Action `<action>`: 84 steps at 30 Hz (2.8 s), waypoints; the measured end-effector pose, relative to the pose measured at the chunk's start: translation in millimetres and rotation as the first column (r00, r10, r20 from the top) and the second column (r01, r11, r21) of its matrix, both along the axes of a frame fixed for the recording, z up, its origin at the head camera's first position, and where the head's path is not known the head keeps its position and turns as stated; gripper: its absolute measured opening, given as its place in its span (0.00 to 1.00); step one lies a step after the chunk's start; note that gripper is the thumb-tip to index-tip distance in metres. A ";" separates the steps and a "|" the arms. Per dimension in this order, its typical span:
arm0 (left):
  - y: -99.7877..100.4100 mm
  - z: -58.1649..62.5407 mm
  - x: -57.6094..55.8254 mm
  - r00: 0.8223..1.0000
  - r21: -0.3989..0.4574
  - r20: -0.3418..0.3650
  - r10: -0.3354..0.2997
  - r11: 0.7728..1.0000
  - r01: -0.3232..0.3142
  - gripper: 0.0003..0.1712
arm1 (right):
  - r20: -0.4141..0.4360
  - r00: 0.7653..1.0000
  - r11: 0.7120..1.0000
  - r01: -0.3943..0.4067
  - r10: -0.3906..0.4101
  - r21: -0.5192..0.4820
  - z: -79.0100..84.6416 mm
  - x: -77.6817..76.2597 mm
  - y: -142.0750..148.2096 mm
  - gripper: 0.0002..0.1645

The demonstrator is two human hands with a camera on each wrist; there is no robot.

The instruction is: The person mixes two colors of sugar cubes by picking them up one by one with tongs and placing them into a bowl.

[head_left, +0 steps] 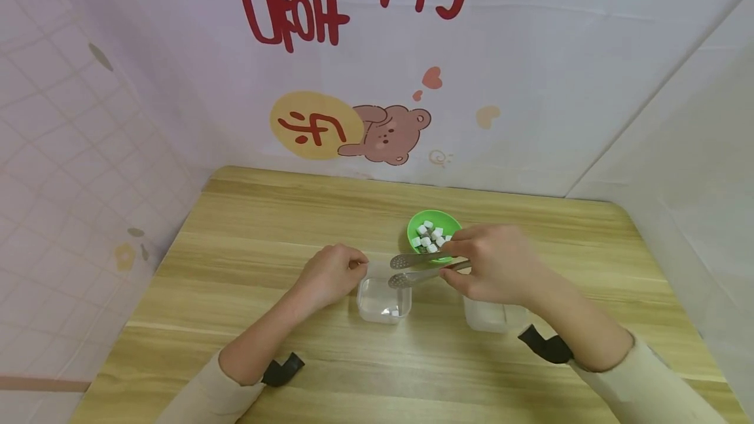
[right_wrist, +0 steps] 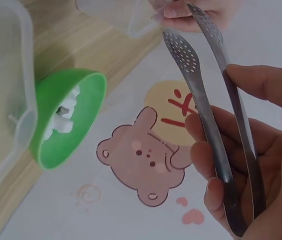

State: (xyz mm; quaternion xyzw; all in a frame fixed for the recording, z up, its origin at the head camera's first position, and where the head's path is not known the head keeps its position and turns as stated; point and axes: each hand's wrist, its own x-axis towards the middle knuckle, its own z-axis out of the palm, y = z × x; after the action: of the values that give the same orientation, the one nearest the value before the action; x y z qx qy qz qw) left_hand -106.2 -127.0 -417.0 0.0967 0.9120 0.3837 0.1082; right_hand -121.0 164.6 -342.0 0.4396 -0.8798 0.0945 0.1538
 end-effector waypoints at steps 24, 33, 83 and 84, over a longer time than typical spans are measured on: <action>-1.1 -0.3 -1.5 1.000 -0.012 -0.021 0.007 1.000 -0.007 0.12 | 0.174 0.983 0.881 -0.125 0.049 0.456 6.6 -11.3 -72.8 0.23; -1.3 0.0 -1.8 1.000 -0.017 -0.021 -0.003 1.000 0.003 0.12 | 0.182 0.983 0.857 -0.127 0.040 0.499 2.3 -1.9 -81.8 0.21; 1.2 4.2 1.3 1.000 -0.029 0.018 0.022 0.999 -0.022 0.12 | 0.059 0.998 0.944 0.038 -0.019 -0.329 -9.3 -17.8 44.2 0.14; 1.4 4.3 1.3 1.000 -0.031 0.017 0.020 0.999 -0.020 0.12 | 0.053 0.998 0.941 0.058 -0.043 -0.335 -11.7 -19.1 46.9 0.13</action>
State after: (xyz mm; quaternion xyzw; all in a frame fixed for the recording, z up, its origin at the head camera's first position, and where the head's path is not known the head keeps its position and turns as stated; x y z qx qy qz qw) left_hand -104.9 -125.7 -412.8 0.0826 0.9177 0.3716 0.1136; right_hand -140.1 211.5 -353.7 0.3821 -0.8650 0.2492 0.2090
